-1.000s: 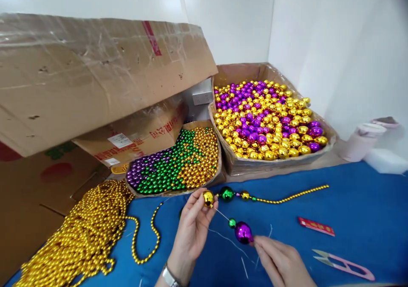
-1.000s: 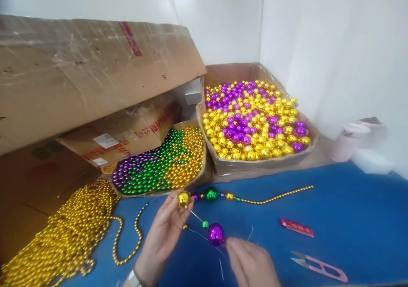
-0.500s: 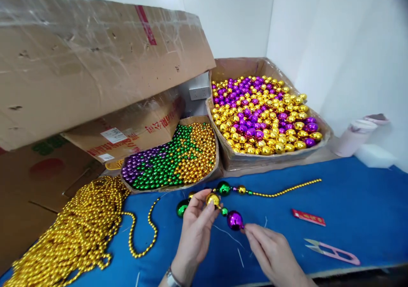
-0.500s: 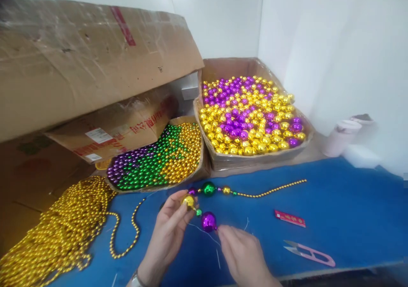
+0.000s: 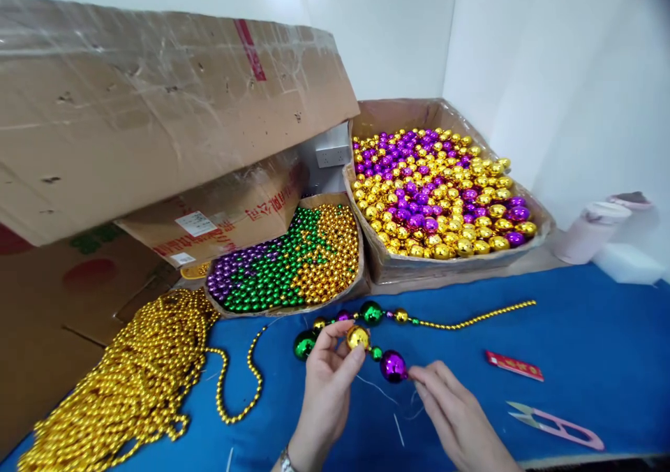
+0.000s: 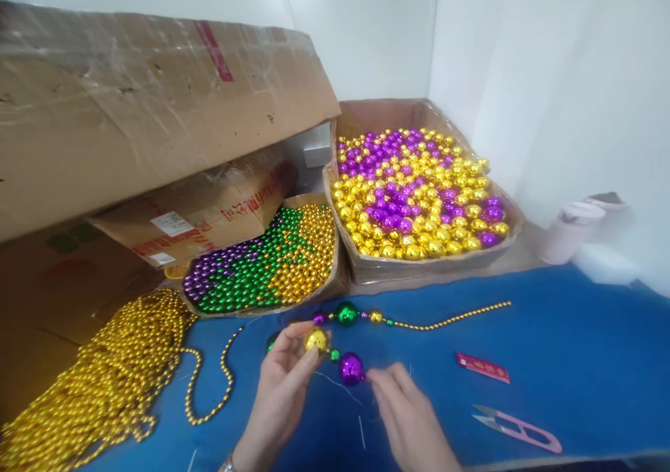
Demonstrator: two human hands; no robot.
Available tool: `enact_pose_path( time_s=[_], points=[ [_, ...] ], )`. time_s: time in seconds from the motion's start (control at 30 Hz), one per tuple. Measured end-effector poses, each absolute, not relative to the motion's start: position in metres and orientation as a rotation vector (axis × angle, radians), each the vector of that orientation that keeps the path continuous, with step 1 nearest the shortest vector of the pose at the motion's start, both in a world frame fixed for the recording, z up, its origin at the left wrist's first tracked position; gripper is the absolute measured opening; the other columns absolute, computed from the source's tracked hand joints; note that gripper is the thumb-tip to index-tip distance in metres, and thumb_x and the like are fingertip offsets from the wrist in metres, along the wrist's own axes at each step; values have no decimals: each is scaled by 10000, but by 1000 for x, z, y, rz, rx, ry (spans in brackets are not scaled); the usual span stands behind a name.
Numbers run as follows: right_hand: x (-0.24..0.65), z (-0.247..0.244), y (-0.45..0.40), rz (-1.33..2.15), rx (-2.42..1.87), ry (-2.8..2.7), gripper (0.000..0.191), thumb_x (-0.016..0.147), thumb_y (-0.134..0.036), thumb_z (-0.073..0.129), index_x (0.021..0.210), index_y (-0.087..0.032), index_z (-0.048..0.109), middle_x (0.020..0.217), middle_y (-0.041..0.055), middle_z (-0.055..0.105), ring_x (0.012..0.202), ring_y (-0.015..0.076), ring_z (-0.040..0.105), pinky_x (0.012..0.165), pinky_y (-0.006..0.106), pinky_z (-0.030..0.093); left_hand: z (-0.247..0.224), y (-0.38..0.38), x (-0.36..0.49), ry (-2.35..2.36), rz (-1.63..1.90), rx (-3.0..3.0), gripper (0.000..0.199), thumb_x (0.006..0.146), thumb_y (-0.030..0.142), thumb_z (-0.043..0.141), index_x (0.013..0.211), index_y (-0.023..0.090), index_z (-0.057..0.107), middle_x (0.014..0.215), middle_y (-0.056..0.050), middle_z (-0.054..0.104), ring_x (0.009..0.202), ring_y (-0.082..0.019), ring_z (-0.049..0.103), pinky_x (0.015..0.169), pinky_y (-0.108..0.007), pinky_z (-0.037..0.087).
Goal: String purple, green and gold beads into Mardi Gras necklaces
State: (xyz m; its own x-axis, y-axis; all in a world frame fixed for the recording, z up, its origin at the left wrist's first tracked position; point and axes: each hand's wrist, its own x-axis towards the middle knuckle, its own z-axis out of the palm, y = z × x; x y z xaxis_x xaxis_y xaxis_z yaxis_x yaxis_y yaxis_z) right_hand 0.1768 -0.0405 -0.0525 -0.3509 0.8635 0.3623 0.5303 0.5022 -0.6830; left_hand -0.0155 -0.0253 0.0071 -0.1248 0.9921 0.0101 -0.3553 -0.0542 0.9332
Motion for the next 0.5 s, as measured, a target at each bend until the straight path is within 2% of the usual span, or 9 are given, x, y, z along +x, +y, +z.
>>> enact_pose_path(
  time_s=[0.1,0.2,0.27,0.37,0.5],
  points=[
    [179,-50,-41,684,-1155,-1974,201,949,-274,360,994,-236,553,839,33,575,769,158,602,687,242,483,6,-28,-14,1015,1455,950,307,756,181,683,1037,211,563,966,-49,622,901,-161,570,795,-262,436],
    [178,-48,-42,831,-1211,-1925,227,939,-340,388,860,-234,572,754,6,573,692,145,594,620,222,470,7,-30,-13,1004,1421,937,310,756,186,683,1041,204,561,948,-48,623,865,-149,567,767,-251,437],
    [177,-51,-41,982,-1205,-1873,250,930,-379,401,840,-228,578,741,2,577,666,138,590,605,215,473,8,-29,-14,1008,1411,940,311,747,187,694,1029,199,564,926,-43,624,843,-140,563,748,-240,437],
    [171,-59,-39,1322,-1110,-1688,268,892,-448,455,939,-223,592,777,14,606,680,144,608,623,230,505,10,-29,-16,1044,1385,998,316,733,191,707,1017,200,568,903,-32,626,817,-128,558,719,-222,439],
    [161,-63,-36,1591,-1041,-1339,458,789,-523,581,1140,-230,564,742,9,605,675,160,619,618,261,527,19,-31,-22,1056,1277,1143,328,740,227,699,1043,202,575,942,-50,639,853,-154,584,730,-241,463]
  ],
)
